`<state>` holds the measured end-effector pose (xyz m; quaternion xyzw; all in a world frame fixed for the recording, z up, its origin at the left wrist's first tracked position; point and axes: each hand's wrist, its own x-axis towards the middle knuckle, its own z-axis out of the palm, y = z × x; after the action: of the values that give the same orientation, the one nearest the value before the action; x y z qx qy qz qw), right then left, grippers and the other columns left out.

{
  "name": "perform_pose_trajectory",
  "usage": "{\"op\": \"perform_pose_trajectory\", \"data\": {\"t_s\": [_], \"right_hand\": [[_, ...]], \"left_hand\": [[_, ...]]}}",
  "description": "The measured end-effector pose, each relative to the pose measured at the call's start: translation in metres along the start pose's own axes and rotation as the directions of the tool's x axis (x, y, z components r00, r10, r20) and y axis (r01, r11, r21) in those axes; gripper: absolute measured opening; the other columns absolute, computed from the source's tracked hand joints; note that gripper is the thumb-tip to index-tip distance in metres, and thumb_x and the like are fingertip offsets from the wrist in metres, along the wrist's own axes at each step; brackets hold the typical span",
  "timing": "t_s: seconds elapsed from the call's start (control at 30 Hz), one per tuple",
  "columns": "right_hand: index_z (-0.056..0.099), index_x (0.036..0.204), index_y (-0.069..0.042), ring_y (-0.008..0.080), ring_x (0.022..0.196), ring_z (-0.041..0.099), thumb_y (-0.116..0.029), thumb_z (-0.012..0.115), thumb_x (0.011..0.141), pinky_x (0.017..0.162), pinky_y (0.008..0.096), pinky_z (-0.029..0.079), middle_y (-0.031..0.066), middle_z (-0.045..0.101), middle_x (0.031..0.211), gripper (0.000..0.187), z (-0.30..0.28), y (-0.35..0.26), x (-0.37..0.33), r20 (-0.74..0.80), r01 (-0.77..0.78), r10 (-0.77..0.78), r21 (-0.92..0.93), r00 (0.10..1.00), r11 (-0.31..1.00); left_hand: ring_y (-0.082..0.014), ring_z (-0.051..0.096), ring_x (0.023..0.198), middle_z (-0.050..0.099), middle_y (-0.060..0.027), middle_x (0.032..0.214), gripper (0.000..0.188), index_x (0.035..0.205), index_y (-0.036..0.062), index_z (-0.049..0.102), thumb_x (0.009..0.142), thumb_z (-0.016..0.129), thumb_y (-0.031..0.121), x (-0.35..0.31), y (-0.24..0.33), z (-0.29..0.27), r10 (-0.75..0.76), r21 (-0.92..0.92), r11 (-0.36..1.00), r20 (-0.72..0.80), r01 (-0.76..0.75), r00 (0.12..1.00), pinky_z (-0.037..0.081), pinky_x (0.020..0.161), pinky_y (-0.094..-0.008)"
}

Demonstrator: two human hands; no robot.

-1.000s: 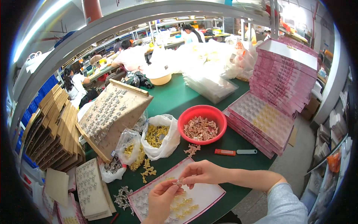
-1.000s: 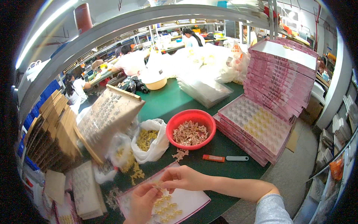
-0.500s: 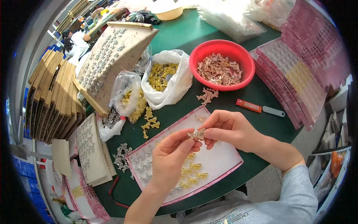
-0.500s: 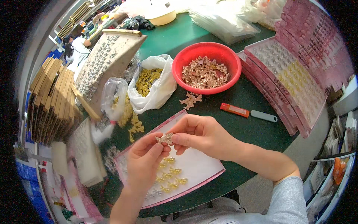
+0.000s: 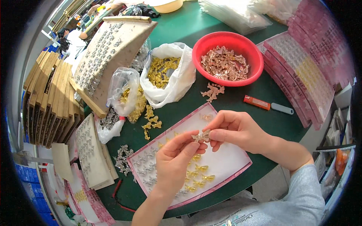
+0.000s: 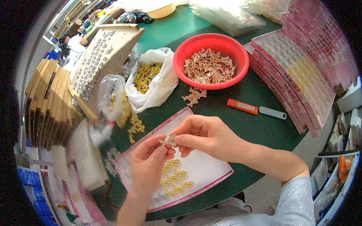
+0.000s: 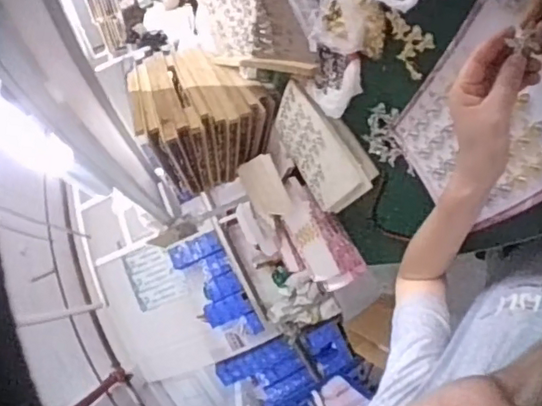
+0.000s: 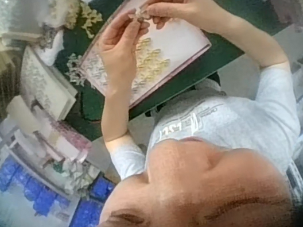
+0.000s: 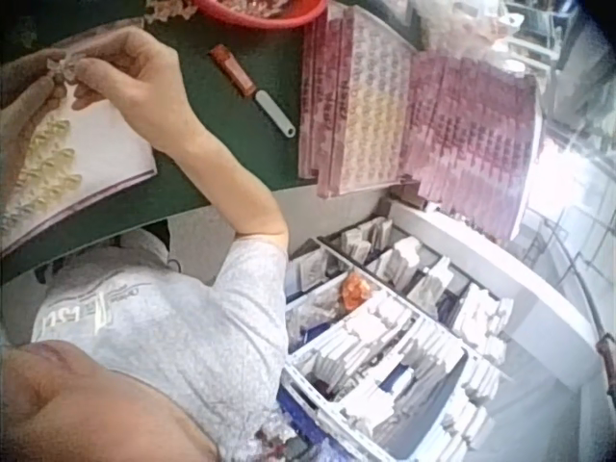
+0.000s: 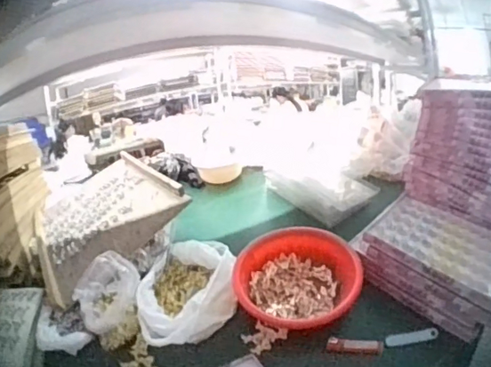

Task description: The person assembles small decorative bows by hand, using a lighter to heat and shape the center of each bow and a small tool to press and secure it. They place the finished bows into a pink tray and repeat the process with multiple bows.

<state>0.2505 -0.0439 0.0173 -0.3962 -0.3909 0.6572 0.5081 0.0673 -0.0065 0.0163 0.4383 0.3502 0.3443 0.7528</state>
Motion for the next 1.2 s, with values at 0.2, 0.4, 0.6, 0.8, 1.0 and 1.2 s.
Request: {"op": "perform_pose_trajectory", "data": {"t_s": [0.2, 0.4, 0.6, 0.8, 1.0, 1.2], "right_hand": [[0.054, 0.097, 0.004, 0.0124, 0.075, 0.060, -0.009, 0.055, 0.085, 0.068, 0.0247, 0.051, 0.0093, 0.060, 0.086, 0.018, -0.0010, 0.0018, 0.0014, 0.009, 0.000, -0.001, 0.036, 1.000, 0.999], [0.053, 0.094, 0.003, 0.0125, 0.072, 0.060, -0.006, 0.055, 0.084, 0.065, 0.0264, 0.051, 0.0090, 0.060, 0.083, 0.014, -0.0003, 0.0027, 0.0023, -0.004, -0.002, 0.003, 0.064, 1.000, 0.998], [0.052, 0.094, 0.003, 0.0130, 0.073, 0.060, -0.006, 0.055, 0.084, 0.066, 0.0260, 0.051, 0.0092, 0.060, 0.085, 0.014, 0.0016, 0.0012, 0.0042, -0.023, -0.020, 0.021, 0.033, 1.000, 0.999], [0.052, 0.094, 0.003, 0.0136, 0.073, 0.060, -0.007, 0.055, 0.084, 0.066, 0.0260, 0.051, 0.0099, 0.060, 0.087, 0.014, 0.0007, 0.0028, 0.0052, -0.023, -0.041, 0.042, 0.047, 0.999, 0.998], [0.052, 0.095, 0.004, 0.0134, 0.080, 0.060, -0.012, 0.055, 0.085, 0.070, 0.0254, 0.051, 0.0096, 0.060, 0.088, 0.019, -0.0040, 0.0034, 0.0043, 0.000, -0.064, 0.064, 0.048, 0.998, 0.997], [0.052, 0.095, 0.003, 0.0134, 0.081, 0.060, -0.014, 0.056, 0.085, 0.071, 0.0259, 0.051, 0.0097, 0.060, 0.088, 0.021, -0.0028, 0.0038, 0.0058, 0.020, -0.094, 0.092, 0.099, 0.996, 0.991]], "left_hand": [[-0.0152, 0.060, 0.082, 0.060, -0.0119, 0.094, 0.024, 0.108, -0.0038, 0.053, 0.084, 0.052, 0.001, 0.0023, -0.0017, -0.0011, -0.035, -0.017, 0.999, -0.005, 0.035, 0.999, 0.050, 0.075, -0.0261], [-0.0148, 0.060, 0.082, 0.060, -0.0118, 0.094, 0.024, 0.108, -0.0032, 0.054, 0.085, 0.052, 0.002, 0.0033, -0.0034, -0.0012, -0.068, -0.041, 0.997, -0.012, 0.067, 0.998, 0.050, 0.075, -0.0257], [-0.0150, 0.060, 0.084, 0.060, -0.0115, 0.094, 0.024, 0.108, -0.0028, 0.054, 0.084, 0.052, 0.001, 0.0029, -0.0042, -0.0035, -0.015, -0.018, 1.000, 0.003, 0.015, 1.000, 0.050, 0.076, -0.0261], [-0.0155, 0.060, 0.084, 0.060, -0.0114, 0.094, 0.025, 0.109, -0.0027, 0.054, 0.084, 0.053, 0.002, 0.0028, -0.0066, -0.0035, 0.003, 0.013, 1.000, -0.015, -0.003, 1.000, 0.050, 0.076, -0.0268], [-0.0157, 0.060, 0.083, 0.060, -0.0117, 0.093, 0.025, 0.109, -0.0034, 0.053, 0.084, 0.052, 0.001, 0.0046, -0.0077, -0.0016, 0.010, 0.009, 1.000, -0.012, -0.010, 1.000, 0.050, 0.075, -0.0269], [-0.0158, 0.059, 0.081, 0.060, -0.0118, 0.093, 0.025, 0.109, -0.0037, 0.052, 0.084, 0.052, 0.001, 0.0036, -0.0061, -0.0005, -0.006, -0.006, 1.000, -0.035, 0.005, 0.999, 0.050, 0.073, -0.0269]]}}
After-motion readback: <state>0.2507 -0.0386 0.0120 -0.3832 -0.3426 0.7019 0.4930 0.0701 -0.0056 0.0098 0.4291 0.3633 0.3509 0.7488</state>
